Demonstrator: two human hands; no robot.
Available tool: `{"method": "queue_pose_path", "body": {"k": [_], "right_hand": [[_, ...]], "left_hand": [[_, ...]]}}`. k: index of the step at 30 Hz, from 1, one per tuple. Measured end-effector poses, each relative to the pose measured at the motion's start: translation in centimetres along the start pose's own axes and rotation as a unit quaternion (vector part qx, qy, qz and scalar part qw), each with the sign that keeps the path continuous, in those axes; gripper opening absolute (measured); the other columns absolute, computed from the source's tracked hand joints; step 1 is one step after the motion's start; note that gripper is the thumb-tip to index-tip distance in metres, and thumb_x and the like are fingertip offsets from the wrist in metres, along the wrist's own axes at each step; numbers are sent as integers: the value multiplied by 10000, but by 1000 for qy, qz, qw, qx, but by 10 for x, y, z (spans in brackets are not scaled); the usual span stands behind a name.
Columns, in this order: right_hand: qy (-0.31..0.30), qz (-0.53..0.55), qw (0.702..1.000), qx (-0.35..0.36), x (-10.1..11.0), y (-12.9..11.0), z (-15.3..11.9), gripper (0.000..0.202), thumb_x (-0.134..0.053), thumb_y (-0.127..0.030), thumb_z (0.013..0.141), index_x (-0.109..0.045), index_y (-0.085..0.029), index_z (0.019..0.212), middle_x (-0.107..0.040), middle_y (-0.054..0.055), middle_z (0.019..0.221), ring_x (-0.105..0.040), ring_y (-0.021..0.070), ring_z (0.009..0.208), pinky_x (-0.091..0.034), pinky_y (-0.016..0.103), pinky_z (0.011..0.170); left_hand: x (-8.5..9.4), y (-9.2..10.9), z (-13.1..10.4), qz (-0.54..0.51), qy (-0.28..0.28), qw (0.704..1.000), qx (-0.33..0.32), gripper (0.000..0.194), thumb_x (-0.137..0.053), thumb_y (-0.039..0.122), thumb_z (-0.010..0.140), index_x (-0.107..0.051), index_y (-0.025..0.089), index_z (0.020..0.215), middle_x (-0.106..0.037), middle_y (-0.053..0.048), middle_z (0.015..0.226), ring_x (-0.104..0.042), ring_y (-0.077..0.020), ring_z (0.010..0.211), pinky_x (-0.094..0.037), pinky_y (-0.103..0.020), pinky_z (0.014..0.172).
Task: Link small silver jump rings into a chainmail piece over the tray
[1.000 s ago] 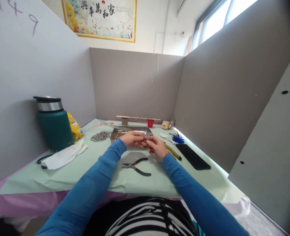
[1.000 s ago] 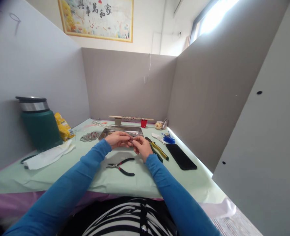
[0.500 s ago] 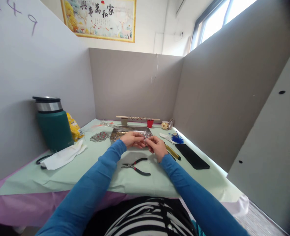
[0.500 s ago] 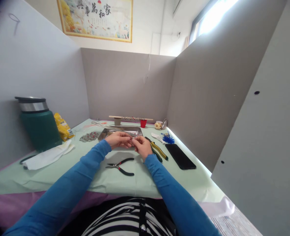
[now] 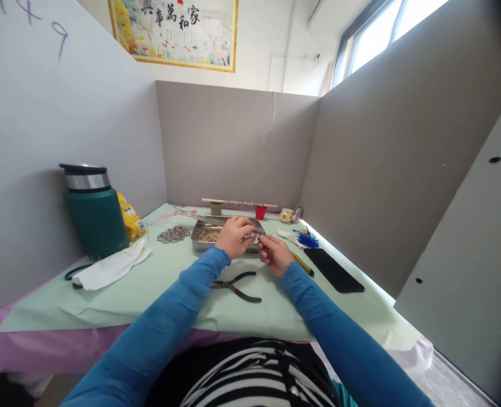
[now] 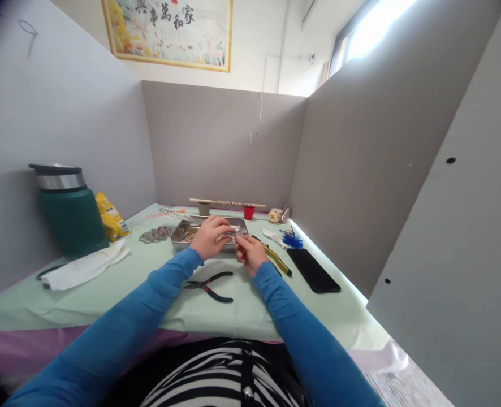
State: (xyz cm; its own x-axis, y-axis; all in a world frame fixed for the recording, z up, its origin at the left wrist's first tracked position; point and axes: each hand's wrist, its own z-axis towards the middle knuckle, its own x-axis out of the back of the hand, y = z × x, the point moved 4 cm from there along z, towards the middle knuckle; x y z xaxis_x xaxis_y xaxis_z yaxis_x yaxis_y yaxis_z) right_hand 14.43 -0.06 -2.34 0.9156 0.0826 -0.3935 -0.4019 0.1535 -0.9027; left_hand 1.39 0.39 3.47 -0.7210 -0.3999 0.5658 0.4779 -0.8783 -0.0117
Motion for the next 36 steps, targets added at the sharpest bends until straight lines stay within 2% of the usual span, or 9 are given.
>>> {"method": "queue_pose_path", "body": {"k": [3,8,13,19,25,29,32,34,36], "right_hand": [[-29,19,999,-17,-2,1,-1,341,-741,-391,590,-503,-162,673,-510,-49,574,-368,30,391,-199,164,342],[-25,16,999,-20,-1,2,-1,339,-742,-379,591,-486,-171,665,-494,-52,553,-357,32,393,-187,164,343],[-31,12,999,-22,-1,2,0,346,-747,-383,590,-484,-166,648,-493,-55,547,-355,29,387,-188,164,346],[-50,34,998,-20,-2,-1,-1,340,-746,-374,607,-484,-160,647,-497,-52,568,-352,24,400,-185,166,361],[-72,49,996,-11,-6,-6,-4,330,-741,-368,612,-486,-171,684,-478,-57,583,-319,22,412,-169,173,370],[-85,40,995,-12,-6,-4,-4,321,-735,-361,623,-482,-177,694,-475,-55,581,-314,23,409,-167,173,370],[-65,35,997,-7,-4,-3,-3,327,-740,-357,611,-484,-191,728,-499,-48,616,-357,37,430,-175,171,363],[-40,38,998,-2,-2,-4,-2,336,-748,-347,593,-489,-195,745,-514,-45,642,-380,43,445,-179,168,358],[-19,44,999,3,0,-5,-1,339,-752,-337,583,-501,-196,762,-524,-44,650,-390,44,450,-182,165,354]], "left_hand": [[-1,5,-1,36,-1,999,-12,213,-531,229,800,-652,181,969,-575,-94,946,-461,-218,914,-385,-382,831],[-1,8,0,37,-23,999,-32,214,-529,202,787,-664,218,953,-572,-94,1046,-445,-233,977,-341,-404,866],[0,6,2,-28,-57,998,-20,201,-513,226,804,-669,215,929,-606,-100,1058,-468,-244,1017,-316,-424,914],[-1,5,1,-123,-85,988,27,219,-496,268,820,-677,218,931,-627,-108,1054,-518,-227,1017,-346,-382,947],[2,9,-3,-173,-54,980,86,238,-492,294,828,-683,235,956,-576,-89,1182,-523,-213,1067,-368,-332,955],[15,8,-2,-199,53,968,144,213,-508,301,823,-682,220,916,-597,-85,1109,-537,-201,1029,-387,-299,929],[25,-4,-2,-207,133,943,226,213,-520,324,816,-664,201,914,-622,-80,979,-571,-182,889,-441,-270,789],[25,-15,-3,-259,148,907,296,232,-511,347,818,-648,190,919,-620,-44,772,-559,-135,674,-435,-230,608],[19,-24,-3,-357,130,858,346,241,-517,362,810,-630,168,898,-573,-3,627,-452,-74,465,-348,-199,451]]}}
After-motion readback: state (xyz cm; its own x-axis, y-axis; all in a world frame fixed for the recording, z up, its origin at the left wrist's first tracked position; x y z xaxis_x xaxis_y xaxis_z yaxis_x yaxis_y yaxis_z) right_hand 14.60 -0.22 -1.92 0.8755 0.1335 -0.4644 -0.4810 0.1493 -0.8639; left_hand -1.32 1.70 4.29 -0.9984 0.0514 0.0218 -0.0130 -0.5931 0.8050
